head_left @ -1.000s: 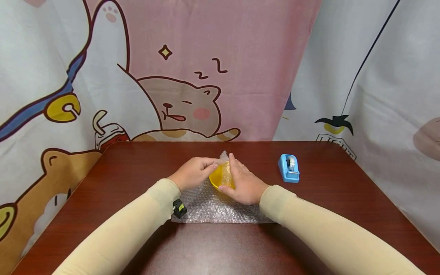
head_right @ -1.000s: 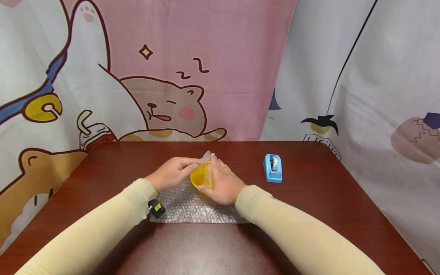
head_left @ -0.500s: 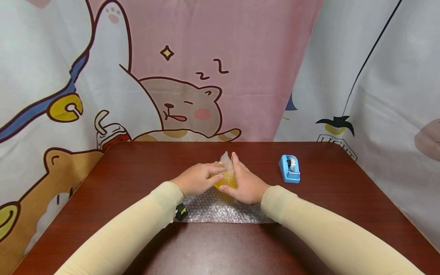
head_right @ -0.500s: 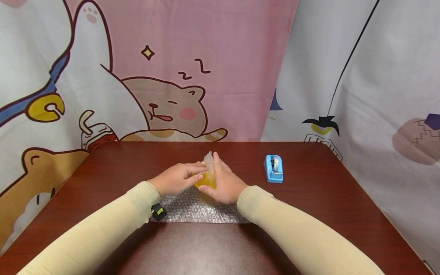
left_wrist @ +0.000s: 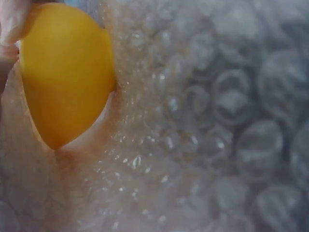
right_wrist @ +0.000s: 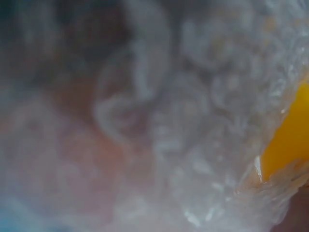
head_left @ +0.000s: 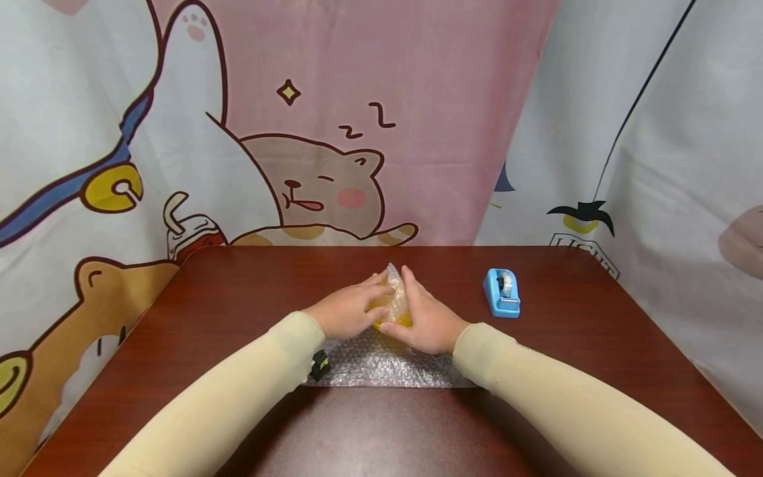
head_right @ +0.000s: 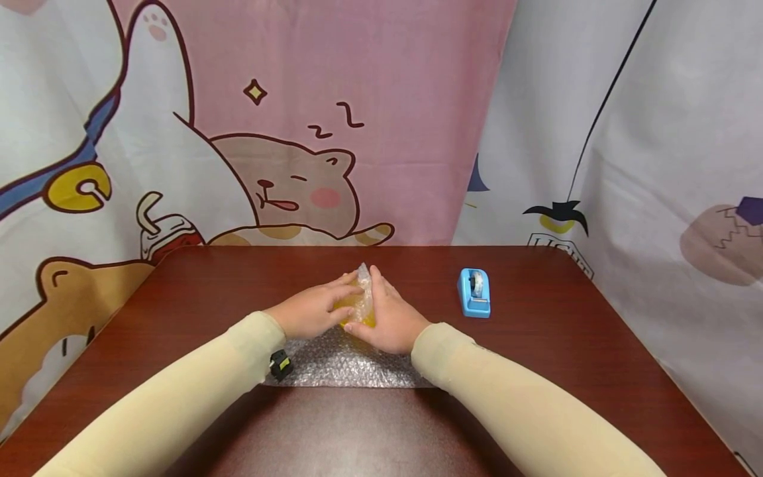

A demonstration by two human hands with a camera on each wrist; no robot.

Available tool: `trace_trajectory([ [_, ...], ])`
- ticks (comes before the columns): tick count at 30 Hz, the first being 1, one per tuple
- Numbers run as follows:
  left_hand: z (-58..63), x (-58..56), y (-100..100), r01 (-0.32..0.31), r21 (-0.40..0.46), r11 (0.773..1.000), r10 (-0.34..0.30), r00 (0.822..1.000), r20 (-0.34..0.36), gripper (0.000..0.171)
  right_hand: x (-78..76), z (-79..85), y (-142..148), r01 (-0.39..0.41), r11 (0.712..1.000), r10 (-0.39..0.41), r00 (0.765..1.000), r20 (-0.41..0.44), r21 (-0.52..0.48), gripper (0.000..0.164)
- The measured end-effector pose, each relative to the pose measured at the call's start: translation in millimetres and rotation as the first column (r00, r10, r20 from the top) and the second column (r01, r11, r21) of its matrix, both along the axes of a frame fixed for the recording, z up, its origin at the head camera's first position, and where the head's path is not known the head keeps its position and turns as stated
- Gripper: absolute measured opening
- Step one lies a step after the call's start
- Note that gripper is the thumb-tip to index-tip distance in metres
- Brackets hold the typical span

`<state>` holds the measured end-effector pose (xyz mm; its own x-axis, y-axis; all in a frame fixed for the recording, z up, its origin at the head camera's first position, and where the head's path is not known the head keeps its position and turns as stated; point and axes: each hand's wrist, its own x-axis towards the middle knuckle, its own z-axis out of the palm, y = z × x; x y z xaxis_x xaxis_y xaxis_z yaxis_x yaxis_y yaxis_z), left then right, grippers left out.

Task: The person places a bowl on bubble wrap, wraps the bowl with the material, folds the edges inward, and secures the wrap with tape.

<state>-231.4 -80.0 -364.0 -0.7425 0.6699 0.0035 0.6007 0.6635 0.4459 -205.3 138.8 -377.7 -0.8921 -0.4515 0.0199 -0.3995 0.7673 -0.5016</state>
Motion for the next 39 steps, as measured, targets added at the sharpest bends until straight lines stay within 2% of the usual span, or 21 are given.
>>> trace_trajectory([
  [6, -2.0, -3.8, 3.5, 0.007, -0.028, 1.000, -0.006, 1.000, 0.022, 0.075, -0.7, -0.5, -0.6, -0.010, 1.000, 0.010, 1.000, -0.006, 0.006, 0.118],
  [15, -2.0, -3.4, 5.5, 0.044, -0.131, 0.990, -0.045, 0.999, -0.006, 0.085, -2.1, 4.5, 1.7, -0.036, 0.999, 0.036, 0.999, 0.022, 0.015, 0.126],
  [21, -2.0, -2.9, 11.7, 0.013, -0.203, 0.979, -0.024, 0.999, -0.049, 0.101, -6.3, 6.9, 7.1, -0.068, 0.998, 0.069, 0.997, 0.045, -0.017, 0.137],
  [27, -4.2, -3.0, 18.0, -0.036, -0.272, 0.962, 0.002, 0.992, -0.122, 0.111, -8.0, 9.2, 11.2, -0.101, 0.994, 0.102, 0.993, 0.058, -0.031, 0.140],
  [32, -6.7, -0.9, 21.9, -0.072, -0.280, 0.957, 0.031, 0.989, -0.148, 0.115, -8.4, 9.7, 13.3, -0.123, 0.992, 0.124, 0.990, 0.068, -0.011, 0.139],
  [39, -5.2, 3.4, 26.7, -0.092, -0.287, 0.953, 0.051, 0.988, -0.146, 0.112, -4.1, 11.0, 19.7, -0.132, 0.991, 0.134, 0.986, 0.096, -0.033, 0.139],
])
